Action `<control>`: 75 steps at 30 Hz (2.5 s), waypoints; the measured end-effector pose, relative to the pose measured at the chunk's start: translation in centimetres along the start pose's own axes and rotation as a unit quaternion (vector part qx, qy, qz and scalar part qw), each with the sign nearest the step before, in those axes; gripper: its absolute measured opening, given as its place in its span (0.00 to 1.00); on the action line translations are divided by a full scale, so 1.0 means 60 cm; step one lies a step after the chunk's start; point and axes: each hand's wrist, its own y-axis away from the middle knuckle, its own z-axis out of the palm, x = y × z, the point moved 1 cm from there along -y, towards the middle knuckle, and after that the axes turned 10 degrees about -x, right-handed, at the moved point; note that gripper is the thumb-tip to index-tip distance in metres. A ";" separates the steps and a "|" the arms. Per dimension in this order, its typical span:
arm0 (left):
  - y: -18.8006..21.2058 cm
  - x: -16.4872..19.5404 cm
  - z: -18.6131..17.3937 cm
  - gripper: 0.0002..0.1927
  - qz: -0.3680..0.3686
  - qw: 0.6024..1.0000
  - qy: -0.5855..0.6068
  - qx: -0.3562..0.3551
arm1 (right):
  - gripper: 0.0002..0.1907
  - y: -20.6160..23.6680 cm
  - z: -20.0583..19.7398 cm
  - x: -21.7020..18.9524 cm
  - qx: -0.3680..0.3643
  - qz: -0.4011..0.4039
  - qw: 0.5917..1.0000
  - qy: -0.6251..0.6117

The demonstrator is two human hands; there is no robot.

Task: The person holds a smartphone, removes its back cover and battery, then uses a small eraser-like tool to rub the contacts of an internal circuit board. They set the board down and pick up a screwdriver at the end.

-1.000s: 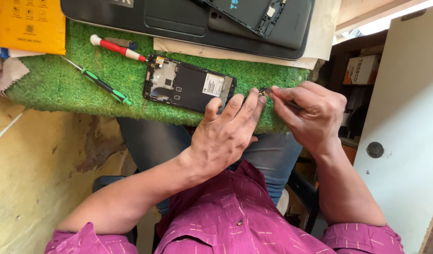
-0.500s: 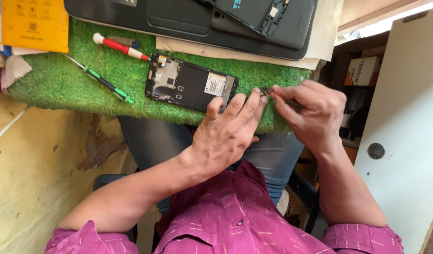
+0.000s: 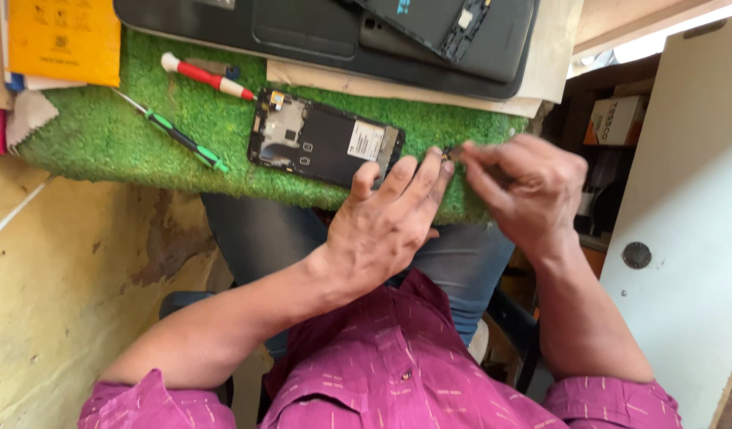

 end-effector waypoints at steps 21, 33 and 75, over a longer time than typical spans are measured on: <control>-0.002 0.001 -0.002 0.39 -0.001 1.000 0.022 -0.002 | 0.05 -0.002 -0.003 -0.004 0.018 0.005 1.000 0.021; -0.005 0.000 -0.004 0.39 -0.001 1.000 0.025 0.001 | 0.05 -0.003 -0.002 0.001 0.004 0.014 0.999 -0.035; -0.001 0.003 -0.004 0.38 0.000 1.000 0.018 0.007 | 0.06 0.004 -0.012 -0.001 -0.003 0.015 1.000 0.007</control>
